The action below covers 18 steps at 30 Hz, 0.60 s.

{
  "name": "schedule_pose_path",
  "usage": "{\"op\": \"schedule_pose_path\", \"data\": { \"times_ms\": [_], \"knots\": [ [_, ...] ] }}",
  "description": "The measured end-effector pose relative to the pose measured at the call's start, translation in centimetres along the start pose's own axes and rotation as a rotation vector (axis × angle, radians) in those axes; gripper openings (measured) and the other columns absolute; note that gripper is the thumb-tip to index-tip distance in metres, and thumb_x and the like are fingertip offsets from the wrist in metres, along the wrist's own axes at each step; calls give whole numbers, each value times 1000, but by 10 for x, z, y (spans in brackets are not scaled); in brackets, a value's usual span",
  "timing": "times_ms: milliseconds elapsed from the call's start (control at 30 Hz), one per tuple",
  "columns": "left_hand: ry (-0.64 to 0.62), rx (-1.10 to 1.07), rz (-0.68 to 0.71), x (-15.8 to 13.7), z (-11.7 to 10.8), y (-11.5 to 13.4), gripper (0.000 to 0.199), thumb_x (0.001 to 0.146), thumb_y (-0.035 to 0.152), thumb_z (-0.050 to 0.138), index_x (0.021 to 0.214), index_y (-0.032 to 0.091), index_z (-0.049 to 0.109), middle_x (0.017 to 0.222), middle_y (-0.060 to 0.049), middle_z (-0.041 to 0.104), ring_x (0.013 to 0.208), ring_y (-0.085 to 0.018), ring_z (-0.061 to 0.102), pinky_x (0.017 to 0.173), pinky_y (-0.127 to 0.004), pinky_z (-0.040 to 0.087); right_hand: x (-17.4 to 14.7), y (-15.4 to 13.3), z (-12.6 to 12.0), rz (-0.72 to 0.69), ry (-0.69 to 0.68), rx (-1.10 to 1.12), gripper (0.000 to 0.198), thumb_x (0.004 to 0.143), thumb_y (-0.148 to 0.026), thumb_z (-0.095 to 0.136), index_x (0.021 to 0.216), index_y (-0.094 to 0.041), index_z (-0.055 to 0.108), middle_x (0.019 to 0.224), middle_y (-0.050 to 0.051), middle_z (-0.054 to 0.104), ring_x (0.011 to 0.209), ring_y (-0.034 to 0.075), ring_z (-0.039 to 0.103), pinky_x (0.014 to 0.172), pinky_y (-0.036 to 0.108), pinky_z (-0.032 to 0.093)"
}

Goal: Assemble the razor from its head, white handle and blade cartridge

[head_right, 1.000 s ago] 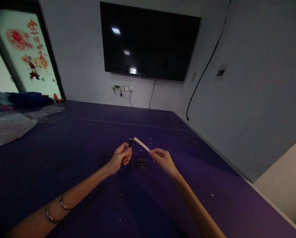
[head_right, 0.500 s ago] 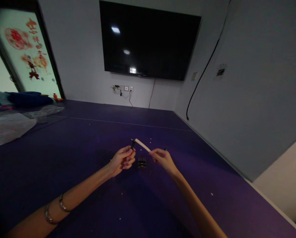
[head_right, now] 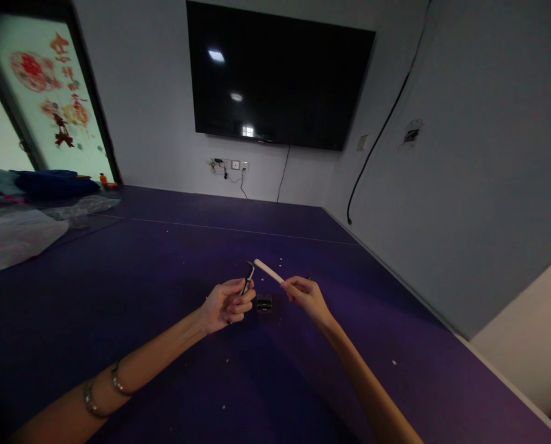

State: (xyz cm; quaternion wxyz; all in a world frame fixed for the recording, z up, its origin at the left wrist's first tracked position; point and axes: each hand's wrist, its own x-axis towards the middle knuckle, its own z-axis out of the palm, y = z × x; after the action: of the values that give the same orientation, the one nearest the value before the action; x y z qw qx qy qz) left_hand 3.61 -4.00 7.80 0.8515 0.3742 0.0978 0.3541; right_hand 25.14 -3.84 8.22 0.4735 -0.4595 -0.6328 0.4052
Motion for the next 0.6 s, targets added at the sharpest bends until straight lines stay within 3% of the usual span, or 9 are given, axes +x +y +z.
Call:
{"op": "schedule_pose_path", "data": {
  "times_ms": [600],
  "knots": [
    [-3,50,-14,0,0,2,14,82,24,49,83,14,58,49,6,28,36,-4,22,30,-13,15,0,4,-1,-19,-36,-7,31,70,-46,61,71,-15,61,52,-3,47,44,6,34,43,22,20]
  ]
}}
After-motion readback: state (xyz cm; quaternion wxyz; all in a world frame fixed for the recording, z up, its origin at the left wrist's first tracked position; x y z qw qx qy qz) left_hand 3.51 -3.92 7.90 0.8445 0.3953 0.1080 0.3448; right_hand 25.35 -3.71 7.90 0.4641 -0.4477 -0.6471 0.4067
